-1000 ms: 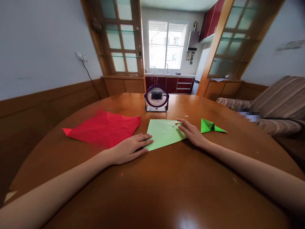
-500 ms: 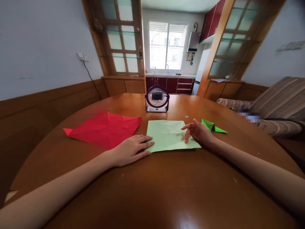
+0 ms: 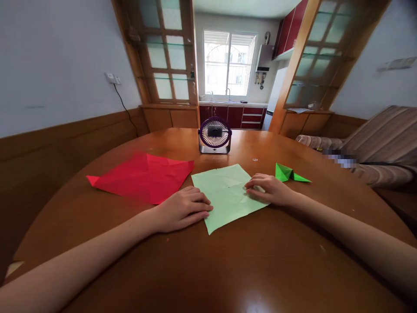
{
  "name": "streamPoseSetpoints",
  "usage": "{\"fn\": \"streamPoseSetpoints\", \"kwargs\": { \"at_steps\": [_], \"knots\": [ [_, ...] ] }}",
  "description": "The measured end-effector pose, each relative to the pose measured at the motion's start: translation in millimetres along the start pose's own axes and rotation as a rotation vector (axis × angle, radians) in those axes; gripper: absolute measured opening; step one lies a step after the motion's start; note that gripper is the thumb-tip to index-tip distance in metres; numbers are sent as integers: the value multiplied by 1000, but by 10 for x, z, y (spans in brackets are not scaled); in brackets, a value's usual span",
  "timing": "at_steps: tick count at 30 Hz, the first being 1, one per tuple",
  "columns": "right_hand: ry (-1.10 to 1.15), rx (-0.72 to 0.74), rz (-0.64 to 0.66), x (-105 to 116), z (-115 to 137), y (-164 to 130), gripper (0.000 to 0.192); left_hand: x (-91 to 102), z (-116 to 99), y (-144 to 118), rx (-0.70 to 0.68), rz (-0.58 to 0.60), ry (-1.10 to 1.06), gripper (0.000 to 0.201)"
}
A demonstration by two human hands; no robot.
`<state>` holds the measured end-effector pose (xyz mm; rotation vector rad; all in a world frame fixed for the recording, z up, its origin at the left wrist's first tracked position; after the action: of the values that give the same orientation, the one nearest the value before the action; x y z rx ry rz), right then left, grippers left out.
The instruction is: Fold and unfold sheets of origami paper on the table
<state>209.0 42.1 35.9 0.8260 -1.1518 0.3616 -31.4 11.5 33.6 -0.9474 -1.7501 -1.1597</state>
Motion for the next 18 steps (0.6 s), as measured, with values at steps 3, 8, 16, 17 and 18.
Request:
{"fn": "streamPoseSetpoints", "kwargs": {
  "at_steps": [3, 8, 16, 17, 18],
  "knots": [
    [-133, 41, 52, -36, 47, 2, 30, 17, -17, 6, -32, -25, -32, 26],
    [-203, 25, 121, -101, 22, -8, 43, 41, 85, -13, 23, -94, 54, 31],
    [-1, 132, 271, -229, -67, 108, 45, -63, 270, -50, 235, 4, 162, 46],
    [20, 157, 282, -244, -66, 137, 45, -77, 275, -51, 241, 23, 157, 47],
    [30, 177, 280, -253, -67, 166, 44, -86, 273, -50, 242, 37, 151, 47]
  ]
}}
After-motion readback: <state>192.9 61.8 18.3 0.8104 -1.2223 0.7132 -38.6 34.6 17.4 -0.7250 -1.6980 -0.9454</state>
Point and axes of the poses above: each hand's wrist, its own y-axis towards the middle knuckle, its own x-axis out of the back of the hand, z = x × y, the point moved 6 cm from there along y, towards the middle knuckle, and after that the axes turned 8 degrees about -y, right-handed, at the moved point
